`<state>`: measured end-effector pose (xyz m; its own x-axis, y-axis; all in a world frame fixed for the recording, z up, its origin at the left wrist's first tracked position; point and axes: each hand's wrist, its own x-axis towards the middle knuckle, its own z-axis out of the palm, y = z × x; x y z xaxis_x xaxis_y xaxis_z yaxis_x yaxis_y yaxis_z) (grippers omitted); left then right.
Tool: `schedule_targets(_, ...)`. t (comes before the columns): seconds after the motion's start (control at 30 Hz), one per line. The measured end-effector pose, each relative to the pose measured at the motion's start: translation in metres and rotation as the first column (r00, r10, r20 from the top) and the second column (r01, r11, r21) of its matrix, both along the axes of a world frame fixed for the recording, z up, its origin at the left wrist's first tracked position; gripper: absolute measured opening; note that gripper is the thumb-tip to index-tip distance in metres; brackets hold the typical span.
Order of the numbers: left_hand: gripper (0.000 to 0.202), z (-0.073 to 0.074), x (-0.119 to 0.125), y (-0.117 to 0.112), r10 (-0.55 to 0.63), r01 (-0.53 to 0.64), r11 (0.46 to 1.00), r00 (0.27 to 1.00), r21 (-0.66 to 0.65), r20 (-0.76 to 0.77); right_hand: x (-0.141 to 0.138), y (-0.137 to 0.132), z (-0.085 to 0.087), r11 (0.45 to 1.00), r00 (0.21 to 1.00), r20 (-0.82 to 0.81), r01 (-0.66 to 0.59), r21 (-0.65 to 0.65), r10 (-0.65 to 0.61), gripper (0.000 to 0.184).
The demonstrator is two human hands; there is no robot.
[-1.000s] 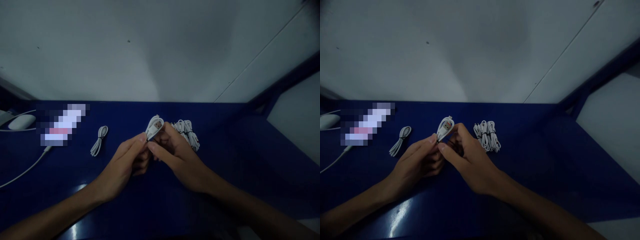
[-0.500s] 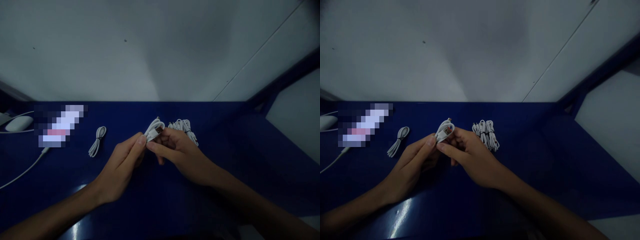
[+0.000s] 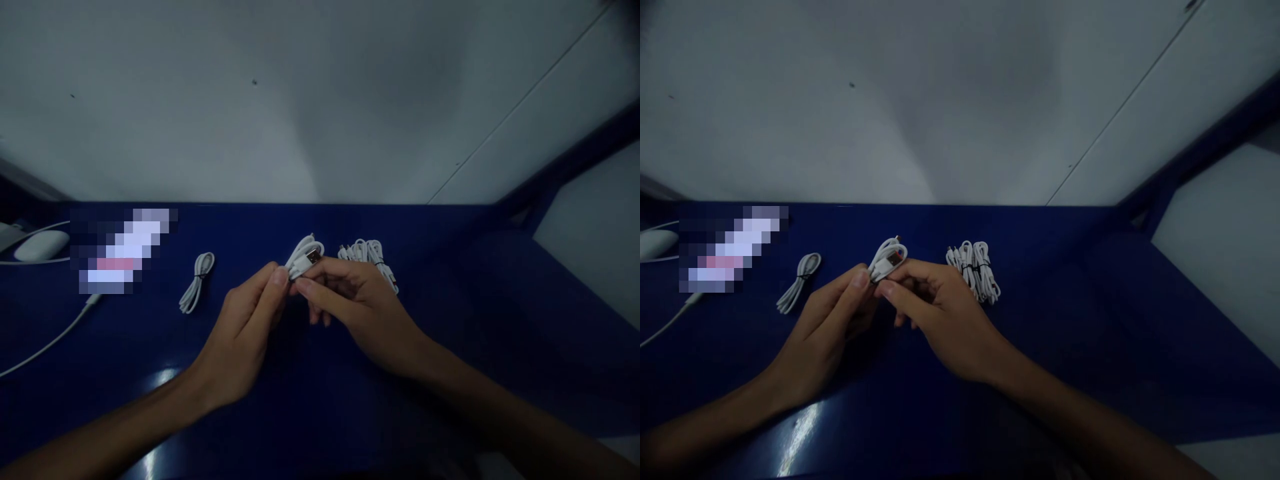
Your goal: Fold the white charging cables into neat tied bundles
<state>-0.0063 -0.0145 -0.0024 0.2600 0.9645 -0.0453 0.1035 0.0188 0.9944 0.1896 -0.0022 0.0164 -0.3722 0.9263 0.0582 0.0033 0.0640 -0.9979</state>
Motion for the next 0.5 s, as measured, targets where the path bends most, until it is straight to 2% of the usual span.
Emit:
schedule_targets(0.1,0.046,-0.001,0.001,0.000,0.017,-0.018,1.000,1.000,0.006,0.006,-0.003,-0.004,-0.001,0.993,0.996,0.059,0.068,0.092,-0.073,0.017)
schedule_targets(0.2,0.048,-0.001,0.003,-0.001,0.013,-0.012,1.000,0.998,-0.026,0.055,-0.005,-0.007,-0.005,0.946,0.963,0.181,0.144,0.292,-0.202,0.018)
schedule_targets(0.33,0.050,0.000,0.004,-0.001,-0.007,0.018,0.994,0.994,-0.109,0.106,-0.007,-0.010,-0.012,0.801,0.897,0.299,0.093,0.591,-0.325,0.017)
schedule_targets(0.43,0.053,0.000,0.003,-0.001,0.002,0.000,0.998,1.000,-0.069,0.027,-0.006,-0.008,-0.017,0.694,0.864,0.336,0.022,0.720,-0.376,0.021)
schedule_targets(0.5,0.056,0.001,0.002,-0.002,0.014,-0.016,0.998,1.000,-0.063,-0.025,-0.005,-0.005,-0.021,0.599,0.846,0.329,-0.014,0.800,-0.419,0.026)
